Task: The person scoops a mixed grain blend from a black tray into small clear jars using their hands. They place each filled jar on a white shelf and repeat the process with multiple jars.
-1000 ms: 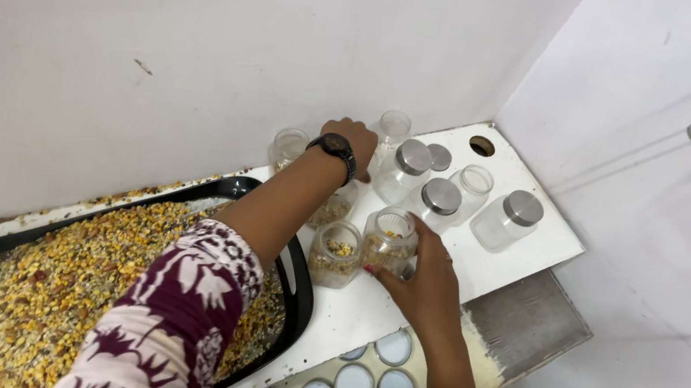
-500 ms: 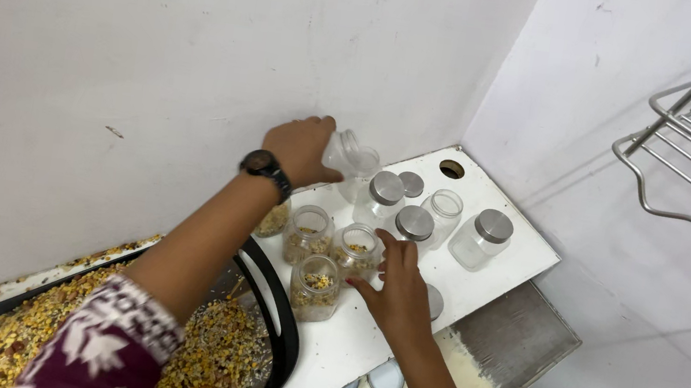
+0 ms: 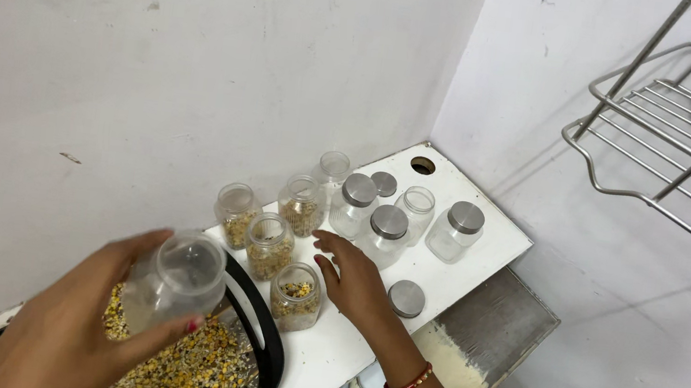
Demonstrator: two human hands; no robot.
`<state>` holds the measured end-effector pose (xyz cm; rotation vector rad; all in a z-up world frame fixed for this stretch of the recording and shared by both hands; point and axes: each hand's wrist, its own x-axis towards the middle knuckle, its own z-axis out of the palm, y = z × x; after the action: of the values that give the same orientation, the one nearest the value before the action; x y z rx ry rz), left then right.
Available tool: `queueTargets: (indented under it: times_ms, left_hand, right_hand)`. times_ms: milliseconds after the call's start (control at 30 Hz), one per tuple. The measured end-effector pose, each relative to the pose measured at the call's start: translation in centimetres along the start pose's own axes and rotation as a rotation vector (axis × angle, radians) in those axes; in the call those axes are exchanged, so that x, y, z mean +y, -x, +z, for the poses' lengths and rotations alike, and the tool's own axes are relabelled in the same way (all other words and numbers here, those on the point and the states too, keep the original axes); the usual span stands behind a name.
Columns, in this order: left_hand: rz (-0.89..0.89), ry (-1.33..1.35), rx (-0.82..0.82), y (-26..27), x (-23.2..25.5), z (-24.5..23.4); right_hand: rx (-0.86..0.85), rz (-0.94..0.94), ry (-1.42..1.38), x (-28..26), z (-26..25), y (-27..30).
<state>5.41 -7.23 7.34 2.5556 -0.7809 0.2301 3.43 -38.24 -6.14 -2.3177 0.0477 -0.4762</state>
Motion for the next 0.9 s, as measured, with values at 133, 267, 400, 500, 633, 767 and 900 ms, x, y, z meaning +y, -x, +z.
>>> queueTargets:
  times_ms: [133,267,400,500,633,767,900]
  left_hand:
    - [0.192,0.094,0.147,4.6,-7.8,5.1]
    - [0.104,0.224,0.073,8.6,-17.3,12.0]
    - [0.005,0.292,0.024,11.8,-24.2,15.0]
    - [-0.036,0.329,0.059,13.6,-23.6,14.0]
    - [-0.036,0.338,0.314,14.6,-15.9,9.6]
    - [-0.045,0.19,0.404,14.4,-9.2,4.9]
    - [-0.281,0.139,0.35,13.8,-5.5,2.9]
  right_hand:
    - [0.075,0.005,-0.24,0.1,-0.4,1.0]
    - [-0.002,0.005,-0.354,-1.2,-2.1,4.1]
    - [-0.174,0.148,-0.239,-2.8,-1.0,4.6]
    - [-0.155,0.207,-0.167,-2.4,-0.7,3.9]
    - [-0.057,0.193,-0.046,-1.9,-0.6,2.1]
    - [0.0,0.211,0.062,-2.0,-1.5,1.2]
    - [0.284,0.021,0.194,-4.2,-0.7,3.4]
